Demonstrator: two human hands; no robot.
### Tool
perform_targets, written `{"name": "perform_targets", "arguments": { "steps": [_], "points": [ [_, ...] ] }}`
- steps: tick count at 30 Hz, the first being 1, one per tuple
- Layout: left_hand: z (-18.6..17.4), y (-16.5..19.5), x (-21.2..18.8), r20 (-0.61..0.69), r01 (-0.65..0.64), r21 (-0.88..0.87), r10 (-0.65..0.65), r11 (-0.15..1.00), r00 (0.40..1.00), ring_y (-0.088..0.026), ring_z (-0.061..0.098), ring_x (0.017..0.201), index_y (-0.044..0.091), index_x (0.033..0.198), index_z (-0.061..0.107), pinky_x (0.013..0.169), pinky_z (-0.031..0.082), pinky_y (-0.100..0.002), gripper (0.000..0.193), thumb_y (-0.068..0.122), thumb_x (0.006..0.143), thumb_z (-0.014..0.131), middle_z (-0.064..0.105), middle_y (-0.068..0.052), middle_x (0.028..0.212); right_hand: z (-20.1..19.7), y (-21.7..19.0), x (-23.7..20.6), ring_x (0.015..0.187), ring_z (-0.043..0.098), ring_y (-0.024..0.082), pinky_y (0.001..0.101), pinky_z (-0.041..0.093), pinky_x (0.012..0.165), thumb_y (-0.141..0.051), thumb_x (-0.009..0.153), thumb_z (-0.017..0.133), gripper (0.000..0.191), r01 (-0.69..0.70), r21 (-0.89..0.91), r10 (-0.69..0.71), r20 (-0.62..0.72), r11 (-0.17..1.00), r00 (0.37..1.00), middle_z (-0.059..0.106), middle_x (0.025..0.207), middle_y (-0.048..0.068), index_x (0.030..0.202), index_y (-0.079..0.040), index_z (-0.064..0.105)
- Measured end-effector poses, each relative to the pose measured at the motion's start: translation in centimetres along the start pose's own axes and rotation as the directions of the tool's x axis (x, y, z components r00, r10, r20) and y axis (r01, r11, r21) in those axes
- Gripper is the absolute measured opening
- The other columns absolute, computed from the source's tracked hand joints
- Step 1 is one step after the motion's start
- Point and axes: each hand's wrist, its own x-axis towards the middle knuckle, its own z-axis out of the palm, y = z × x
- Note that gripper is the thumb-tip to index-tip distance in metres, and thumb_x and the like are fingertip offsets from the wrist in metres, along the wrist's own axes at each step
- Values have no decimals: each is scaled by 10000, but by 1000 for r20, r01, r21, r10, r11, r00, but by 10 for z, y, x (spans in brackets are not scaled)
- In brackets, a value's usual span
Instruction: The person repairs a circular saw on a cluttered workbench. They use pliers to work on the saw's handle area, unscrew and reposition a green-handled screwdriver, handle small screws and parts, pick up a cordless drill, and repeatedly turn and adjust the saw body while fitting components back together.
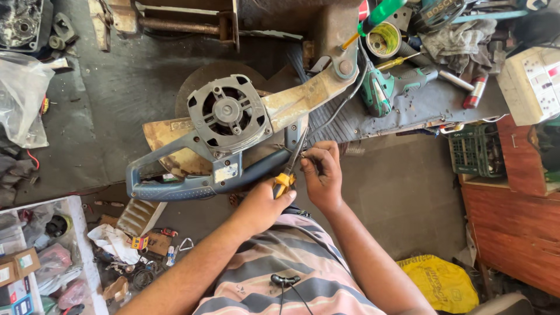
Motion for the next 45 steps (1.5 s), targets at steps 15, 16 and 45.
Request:
{"name": "perform_targets", "arguments": {
  "steps": [15,16,45],
  "points": [
    [10,46,2,93,254,-54,-248,966,964,-224,705,688,-15,1158,655,641,590,-368,433,329,897,678,717,-115,808,-22,8,0,905,564,216,332,498,784,67,927,697,201,283,-184,-292,-25,941,956,548,1081,115,1066,-70,651],
    [11,43,5,49,197,-2,-197,980,979,-242,715,732,-8,1162,657,682,582,-378,452,357,896,685,727,-129,831,-20,10,1,926,565,235,347,498,809,59,924,702,199,286,-187,-297,-35,940,954,554,1085,118,1068,-64,638],
    [-177,-9,-112,-122,-483,-796,685,365,719,-237,672,870,-35,1156,616,786,553,-399,372,279,987,722,685,-163,921,-3,15,-13,764,582,130,282,503,679,-57,1079,519,69,-128,459,226,-165,879,960,597,948,64,1141,-66,491]
  ]
}}
